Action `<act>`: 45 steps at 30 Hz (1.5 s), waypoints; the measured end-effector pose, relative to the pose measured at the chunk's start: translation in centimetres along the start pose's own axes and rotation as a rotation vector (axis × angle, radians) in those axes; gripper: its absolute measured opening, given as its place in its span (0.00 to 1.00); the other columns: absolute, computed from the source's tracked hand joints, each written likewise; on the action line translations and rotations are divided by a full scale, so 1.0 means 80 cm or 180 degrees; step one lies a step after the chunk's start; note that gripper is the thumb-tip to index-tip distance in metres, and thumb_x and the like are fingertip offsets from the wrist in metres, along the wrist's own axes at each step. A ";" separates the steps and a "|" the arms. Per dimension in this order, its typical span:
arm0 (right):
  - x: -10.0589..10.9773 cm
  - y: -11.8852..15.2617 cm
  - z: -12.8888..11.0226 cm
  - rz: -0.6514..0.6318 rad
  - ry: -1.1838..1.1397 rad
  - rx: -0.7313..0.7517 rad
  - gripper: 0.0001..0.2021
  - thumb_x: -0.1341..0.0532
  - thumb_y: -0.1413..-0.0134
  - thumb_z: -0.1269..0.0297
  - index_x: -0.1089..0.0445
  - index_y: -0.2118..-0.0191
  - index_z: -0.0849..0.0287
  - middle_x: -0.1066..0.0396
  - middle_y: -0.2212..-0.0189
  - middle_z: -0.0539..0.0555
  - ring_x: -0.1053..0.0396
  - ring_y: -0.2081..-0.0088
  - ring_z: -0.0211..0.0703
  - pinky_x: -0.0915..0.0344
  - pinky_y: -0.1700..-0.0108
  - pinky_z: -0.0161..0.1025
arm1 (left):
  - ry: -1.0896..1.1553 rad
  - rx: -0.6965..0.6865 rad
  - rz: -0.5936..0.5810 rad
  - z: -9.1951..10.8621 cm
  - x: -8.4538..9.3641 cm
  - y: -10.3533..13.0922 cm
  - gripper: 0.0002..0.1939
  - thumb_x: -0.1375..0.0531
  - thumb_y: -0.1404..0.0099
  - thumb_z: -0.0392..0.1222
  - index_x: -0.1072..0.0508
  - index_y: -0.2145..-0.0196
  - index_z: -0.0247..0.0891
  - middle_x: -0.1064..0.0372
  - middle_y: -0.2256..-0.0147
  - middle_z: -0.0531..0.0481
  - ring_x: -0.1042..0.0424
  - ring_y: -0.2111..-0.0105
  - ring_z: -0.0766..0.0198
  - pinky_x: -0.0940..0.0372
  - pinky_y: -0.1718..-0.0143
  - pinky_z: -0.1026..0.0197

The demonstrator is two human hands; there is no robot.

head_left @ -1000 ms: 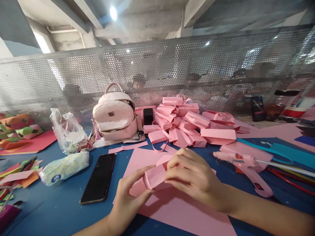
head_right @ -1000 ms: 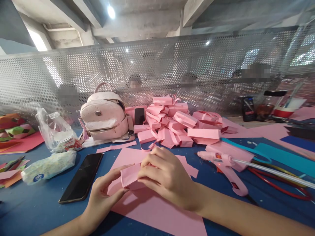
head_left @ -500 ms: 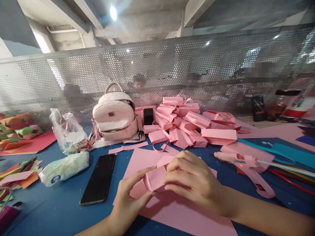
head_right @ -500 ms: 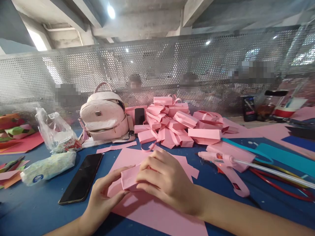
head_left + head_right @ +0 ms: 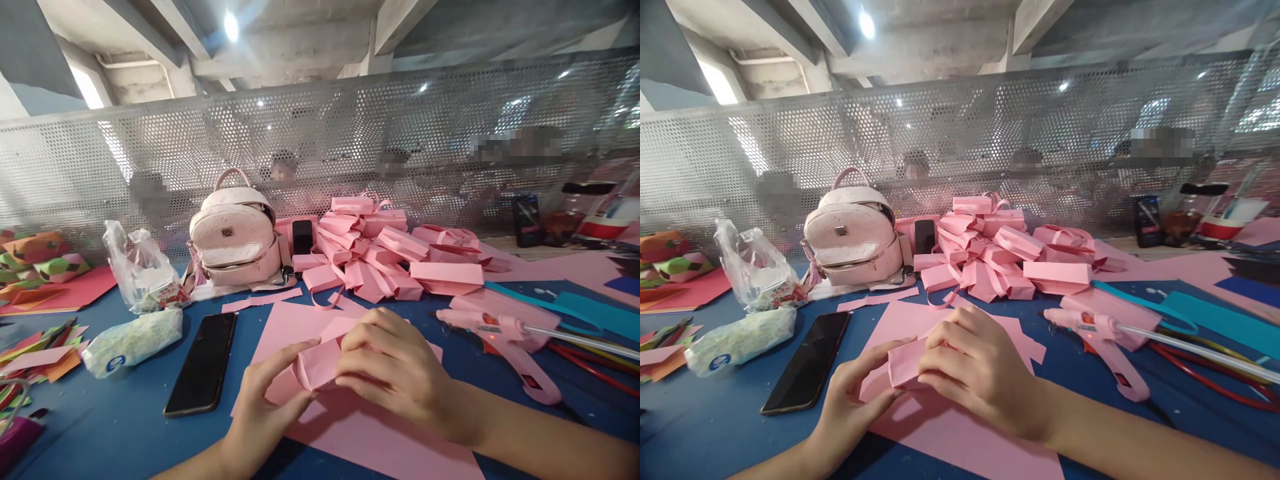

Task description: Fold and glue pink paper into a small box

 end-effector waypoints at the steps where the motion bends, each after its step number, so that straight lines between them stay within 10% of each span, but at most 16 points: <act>1: 0.000 0.000 0.000 0.0014 0.0005 0.0008 0.05 0.40 0.33 0.66 0.27 0.61 0.58 0.28 0.66 0.50 0.37 0.62 0.42 0.44 0.48 0.43 | 0.0000 0.0014 0.0001 0.000 0.000 0.000 0.22 0.33 0.35 0.41 0.27 0.45 0.55 0.23 0.48 0.57 0.24 0.48 0.62 0.32 0.46 0.69; 45: -0.005 -0.043 -0.027 -0.0267 0.1445 0.0718 0.14 0.44 0.31 0.68 0.26 0.68 0.59 0.26 0.69 0.53 0.37 0.64 0.44 0.40 0.57 0.43 | -0.0034 0.0379 0.0460 -0.018 -0.001 0.006 0.19 0.32 0.38 0.43 0.22 0.49 0.40 0.20 0.53 0.45 0.22 0.52 0.51 0.27 0.50 0.55</act>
Point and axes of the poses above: each hand's wrist, its own y-axis away from the middle knuckle, its own x-axis out of the back of the hand, z = x × y, the point moved 1 cm from there along -y, towards the middle knuckle
